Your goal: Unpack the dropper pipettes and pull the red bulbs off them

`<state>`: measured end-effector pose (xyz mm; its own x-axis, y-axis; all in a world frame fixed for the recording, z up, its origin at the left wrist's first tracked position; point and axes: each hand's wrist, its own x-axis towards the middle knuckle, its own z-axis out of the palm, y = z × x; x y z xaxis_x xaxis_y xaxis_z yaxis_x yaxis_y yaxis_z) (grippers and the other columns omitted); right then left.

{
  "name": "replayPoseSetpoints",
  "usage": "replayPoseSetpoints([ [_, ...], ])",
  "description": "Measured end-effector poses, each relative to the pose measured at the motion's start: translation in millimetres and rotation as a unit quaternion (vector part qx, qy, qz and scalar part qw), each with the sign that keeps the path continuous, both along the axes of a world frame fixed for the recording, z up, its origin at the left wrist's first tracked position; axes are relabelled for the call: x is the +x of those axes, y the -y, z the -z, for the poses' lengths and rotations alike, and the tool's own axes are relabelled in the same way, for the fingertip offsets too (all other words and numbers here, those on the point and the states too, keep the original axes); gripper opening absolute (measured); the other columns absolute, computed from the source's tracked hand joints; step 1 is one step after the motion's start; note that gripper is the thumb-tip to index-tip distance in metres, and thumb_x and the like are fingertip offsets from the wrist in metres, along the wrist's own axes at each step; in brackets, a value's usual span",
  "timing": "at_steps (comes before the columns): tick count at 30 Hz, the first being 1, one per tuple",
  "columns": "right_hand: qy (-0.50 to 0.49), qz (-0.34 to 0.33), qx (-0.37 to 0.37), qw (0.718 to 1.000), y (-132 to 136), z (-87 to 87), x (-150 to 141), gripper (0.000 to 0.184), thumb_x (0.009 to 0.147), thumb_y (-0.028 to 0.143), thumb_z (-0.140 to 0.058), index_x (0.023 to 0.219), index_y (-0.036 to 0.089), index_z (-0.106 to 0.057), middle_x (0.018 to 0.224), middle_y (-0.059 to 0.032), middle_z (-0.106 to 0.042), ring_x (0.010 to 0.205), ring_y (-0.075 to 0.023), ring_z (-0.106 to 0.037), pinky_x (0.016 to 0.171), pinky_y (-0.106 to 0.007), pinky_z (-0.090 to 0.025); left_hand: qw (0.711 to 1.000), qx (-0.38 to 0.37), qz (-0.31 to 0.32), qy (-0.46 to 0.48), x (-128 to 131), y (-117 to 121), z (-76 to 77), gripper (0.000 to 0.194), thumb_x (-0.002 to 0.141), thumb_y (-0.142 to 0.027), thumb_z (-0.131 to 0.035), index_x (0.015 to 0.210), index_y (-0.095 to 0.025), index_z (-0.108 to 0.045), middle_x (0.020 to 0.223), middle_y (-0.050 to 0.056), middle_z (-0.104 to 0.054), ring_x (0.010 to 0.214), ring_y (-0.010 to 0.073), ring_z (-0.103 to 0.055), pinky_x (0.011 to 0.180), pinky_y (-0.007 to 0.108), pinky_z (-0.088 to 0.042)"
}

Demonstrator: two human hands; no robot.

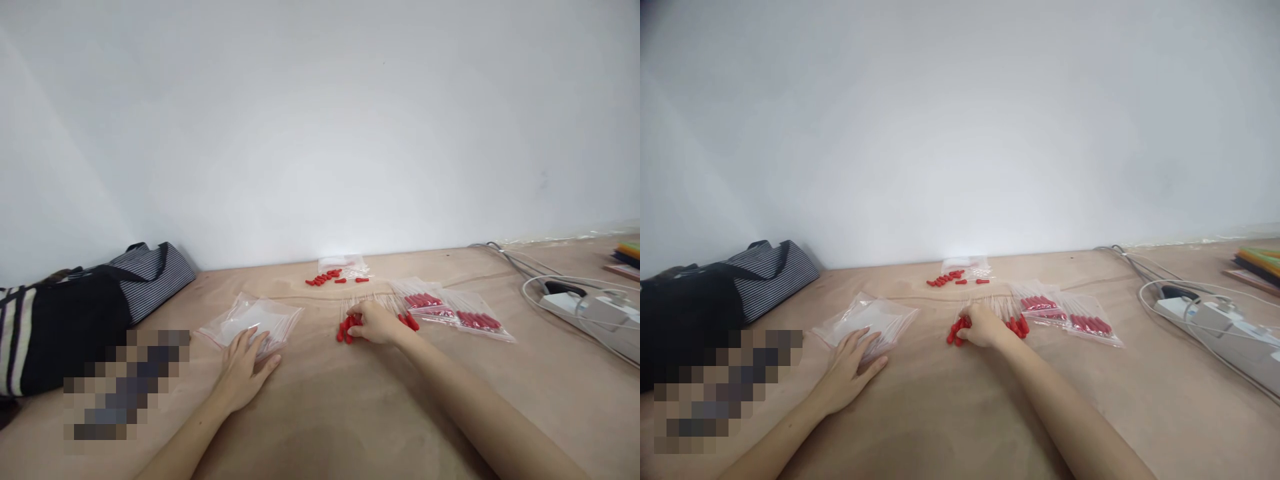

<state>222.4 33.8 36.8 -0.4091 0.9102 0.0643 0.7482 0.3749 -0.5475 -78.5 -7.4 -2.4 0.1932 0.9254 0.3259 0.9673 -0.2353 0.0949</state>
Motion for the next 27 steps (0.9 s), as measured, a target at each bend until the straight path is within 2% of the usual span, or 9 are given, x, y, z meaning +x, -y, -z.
replayPoseSetpoints([
  [3, 0.004, -0.018, 0.021, 1.0, 1, 0.8, -3, 0.013, 0.065, 0.02, -0.057, 0.075, 0.018, -0.064, 0.07, -0.0005, -0.059, 0.063, -0.0113, -0.051, 0.057, -0.021, -0.034, 1.0, -0.002, 0.001, 0.0, -2, 0, 1.0, 0.049, 0.077, -0.051, -0.042, 0.111, -0.018, -0.053, 0.12, 0.012, -0.046, 0.114, 0.0291, -0.037, 0.094, 0.045, -0.032],
  [7, 0.019, -0.03, 0.035, 0.999, 1, 2.7, 4, 0.005, 0.063, 0.022, -0.059, 0.065, 0.017, -0.061, 0.064, 0.0, -0.055, 0.06, -0.0117, -0.047, 0.055, -0.022, -0.031, 1.0, 0.017, 0.004, -0.004, -4, 4, 2.7, 0.048, 0.077, -0.05, -0.042, 0.11, -0.018, -0.054, 0.119, 0.013, -0.047, 0.113, 0.03, -0.038, 0.092, 0.047, -0.034],
  [10, 0.025, -0.035, 0.044, 0.998, 0, 4.4, 8, 0.006, 0.064, 0.023, -0.06, 0.065, 0.017, -0.06, 0.062, 0.0002, -0.054, 0.06, -0.0118, -0.046, 0.055, -0.022, -0.03, 0.998, 0.049, 0.049, -0.012, 9, -2, -2.4, 0.047, 0.077, -0.047, -0.044, 0.114, -0.018, -0.052, 0.123, 0.013, -0.044, 0.117, 0.03, -0.035, 0.095, 0.047, -0.031],
  [13, 0.024, -0.034, 0.056, 0.998, 2, 4.9, 6, 0.01, 0.067, 0.028, -0.059, 0.069, 0.018, -0.061, 0.066, -0.0007, -0.054, 0.061, -0.012, -0.046, 0.056, -0.022, -0.03, 0.991, 0.022, 0.128, -0.016, 41, -30, -12.6, 0.042, 0.083, -0.034, -0.039, 0.121, -0.017, -0.045, 0.131, 0.01, -0.038, 0.123, 0.0238, -0.03, 0.101, 0.039, -0.027],
  [15, 0.024, -0.028, 0.067, 0.997, 6, 4.5, 5, 0.015, 0.069, 0.032, -0.059, 0.07, 0.018, -0.061, 0.069, -0.0017, -0.054, 0.062, -0.0124, -0.047, 0.057, -0.022, -0.031, 0.992, -0.034, 0.119, -0.016, 66, -62, -17.6, 0.041, 0.085, -0.024, -0.036, 0.125, -0.015, -0.041, 0.132, 0.009, -0.039, 0.122, 0.0198, -0.032, 0.102, 0.034, -0.026],
  [18, 0.02, -0.017, 0.091, 0.996, 16, 5.0, 10, 0.019, 0.069, 0.036, -0.059, 0.075, 0.018, -0.062, 0.073, -0.003, -0.053, 0.066, -0.0137, -0.048, 0.06, -0.024, -0.034, 0.994, -0.051, 0.092, -0.011, 96, -112, -17.5, 0.039, 0.084, -0.016, -0.038, 0.122, -0.013, -0.044, 0.129, 0.011, -0.043, 0.119, 0.0217, -0.037, 0.098, 0.034, -0.03],
  [20, 0.003, -0.012, 0.117, 0.993, 26, 8.3, 19, 0.02, 0.071, 0.035, -0.059, 0.081, 0.019, -0.063, 0.073, -0.0031, -0.054, 0.067, -0.0142, -0.049, 0.061, -0.025, -0.035, 0.996, -0.057, 0.075, -0.006, 107, -136, -13.8, 0.037, 0.082, -0.013, -0.041, 0.118, -0.015, -0.048, 0.122, 0.01, -0.049, 0.113, 0.0226, -0.043, 0.093, 0.034, -0.034],
  [23, -0.047, -0.003, 0.155, 0.987, 39, 19.7, 36, 0.017, 0.074, 0.031, -0.055, 0.086, 0.021, -0.063, 0.073, -0.0022, -0.056, 0.067, -0.0137, -0.051, 0.062, -0.025, -0.037, 0.997, -0.05, 0.05, 0.005, 116, -152, -9.4, 0.026, 0.081, -0.016, -0.045, 0.104, -0.019, -0.057, 0.112, 0.009, -0.054, 0.106, 0.0231, -0.047, 0.089, 0.035, -0.036],
  [27, -0.074, 0.024, 0.222, 0.972, 47, 41.5, 55, 0.014, 0.079, 0.022, -0.049, 0.079, 0.021, -0.063, 0.067, -0.0014, -0.057, 0.064, -0.0129, -0.052, 0.061, -0.025, -0.038, 0.999, -0.032, 0.027, 0.031, 127, -146, -12.9, 0.015, 0.081, -0.017, -0.046, 0.09, -0.016, -0.059, 0.106, 0.01, -0.053, 0.105, 0.0244, -0.044, 0.089, 0.037, -0.034],
])
